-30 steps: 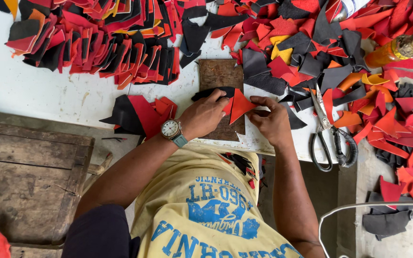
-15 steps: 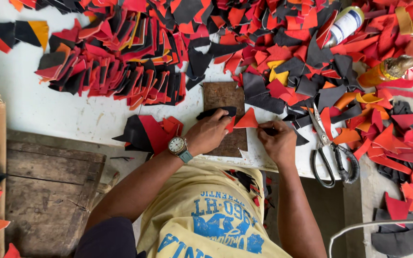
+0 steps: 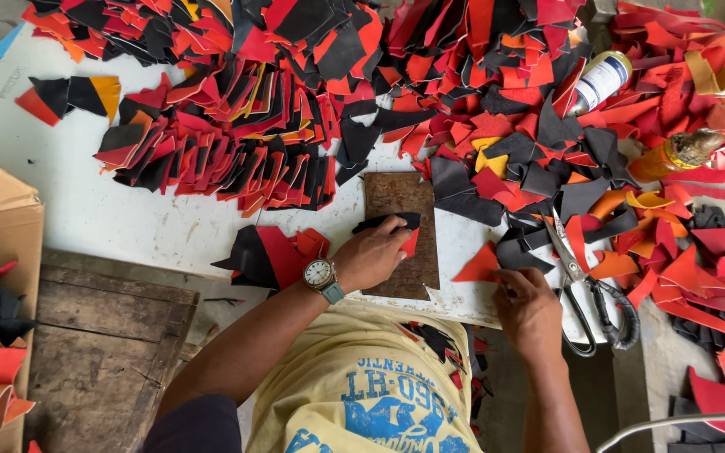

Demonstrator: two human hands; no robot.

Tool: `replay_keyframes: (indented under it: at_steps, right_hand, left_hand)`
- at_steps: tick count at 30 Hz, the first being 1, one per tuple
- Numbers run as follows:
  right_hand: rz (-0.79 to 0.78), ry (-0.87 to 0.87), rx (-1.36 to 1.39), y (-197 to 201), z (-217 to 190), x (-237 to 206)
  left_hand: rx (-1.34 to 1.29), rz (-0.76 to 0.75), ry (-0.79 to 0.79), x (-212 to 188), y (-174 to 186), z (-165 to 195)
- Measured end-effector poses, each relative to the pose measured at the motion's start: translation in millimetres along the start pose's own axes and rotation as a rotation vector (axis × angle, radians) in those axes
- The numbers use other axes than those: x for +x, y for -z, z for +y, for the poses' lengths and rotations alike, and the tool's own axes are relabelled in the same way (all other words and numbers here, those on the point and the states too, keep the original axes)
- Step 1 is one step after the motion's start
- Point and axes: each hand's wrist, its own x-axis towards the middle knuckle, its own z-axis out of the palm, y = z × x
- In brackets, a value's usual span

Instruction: The person cuts red, black, and orange fabric pieces using shears on a white table. They repeatedly pick up fabric, trim edges, and place the cut pieces into a cardboard box.

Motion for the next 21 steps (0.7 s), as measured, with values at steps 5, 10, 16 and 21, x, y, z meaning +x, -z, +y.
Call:
replay_keyframes:
  at_steps: [5,10,16,21]
  right_hand:
    - [0.056,-0.042,-0.055,6.5,21.2,-1.9]
    - [0.072,0.015,-0.050,10.4,27.5,0.1]
    - [0.083,0.000,0.024,12.5,34.9,-1.7]
    - [0.172,0.028,-0.035,5.9,46.1,9.5]
  left_hand:
    - [-0.040,-0.030,0.014,4.5,1.9,-2.8]
    - [-0.103,-0.036,-0.011,15.5,-3.8,-17.8]
    - [-0.167,0.126,-0.099,82.9,6.4,-61.7]
    - [-0.183,0.350,-0.059,157.2,40.0,-86.2]
